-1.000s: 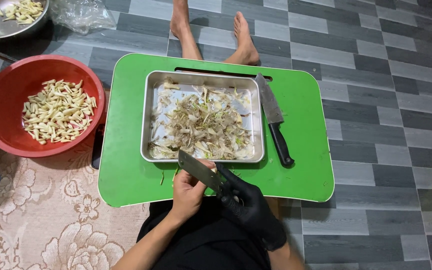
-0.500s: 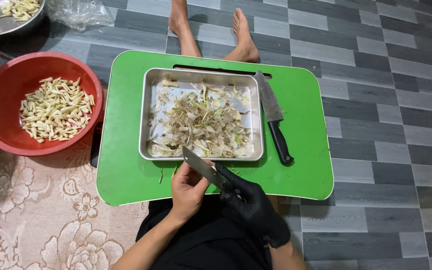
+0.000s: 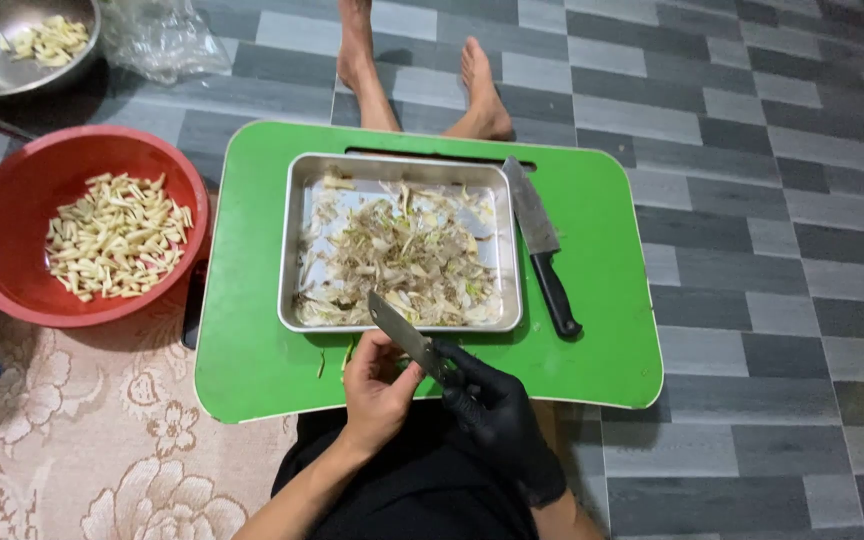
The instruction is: Peeling and trimming garlic cloves using a knife on a small table while sitting on the floor.
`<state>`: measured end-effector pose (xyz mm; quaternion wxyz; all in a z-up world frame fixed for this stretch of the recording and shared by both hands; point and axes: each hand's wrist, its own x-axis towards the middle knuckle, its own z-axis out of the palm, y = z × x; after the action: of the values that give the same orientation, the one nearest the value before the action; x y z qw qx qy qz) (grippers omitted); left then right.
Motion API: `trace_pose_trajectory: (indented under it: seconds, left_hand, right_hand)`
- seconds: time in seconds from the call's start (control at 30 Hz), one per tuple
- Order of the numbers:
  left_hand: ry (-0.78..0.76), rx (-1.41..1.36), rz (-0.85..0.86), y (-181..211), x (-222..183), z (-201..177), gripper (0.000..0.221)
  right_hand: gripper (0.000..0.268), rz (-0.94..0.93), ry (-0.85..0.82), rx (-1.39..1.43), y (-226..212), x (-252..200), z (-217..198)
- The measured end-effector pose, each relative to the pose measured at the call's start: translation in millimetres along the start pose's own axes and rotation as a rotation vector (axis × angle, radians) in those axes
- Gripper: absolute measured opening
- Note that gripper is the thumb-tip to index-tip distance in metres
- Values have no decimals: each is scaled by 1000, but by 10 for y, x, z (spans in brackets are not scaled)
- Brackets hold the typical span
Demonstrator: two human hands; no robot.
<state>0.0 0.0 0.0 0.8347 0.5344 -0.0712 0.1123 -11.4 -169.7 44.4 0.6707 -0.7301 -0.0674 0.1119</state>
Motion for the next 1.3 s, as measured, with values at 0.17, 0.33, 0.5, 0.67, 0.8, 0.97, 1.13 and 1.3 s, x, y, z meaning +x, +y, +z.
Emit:
trace_pose_trajectory:
  seconds: [0.17,0.33,0.5,0.67,0.8,0.97,1.13,1.3]
  left_hand:
    - [10,51,-27,51,10,21,29]
    - [-13,70,-16,89,43,-5,21]
    - [-46,9,-74,89,53,-87,22]
    - [-76,-91,-84,14,58,-159,24]
    - [-55,-160,-167,12,32,-174,27]
    - [-4,-49,-134,-24,8,-190,34]
    - [-70,-132,-107,57,44,-156,25]
    - [-78,-216,-219,40,12,-182,29]
  right_hand:
    - [53,75,87,137,12,10,17]
    - [21,18,156,200,290,86,-209]
    - [56,40,98,122,-70,152,-85]
    - [60,55,-38,318,10,-1,-45]
    - [71,76,-231,314,9,-49,4]
    - [67,32,-206,57,-61,-36,9]
    - [63,24,-188,-18,-137,-43,6]
    - [49,6,-155,46,-170,-50,10]
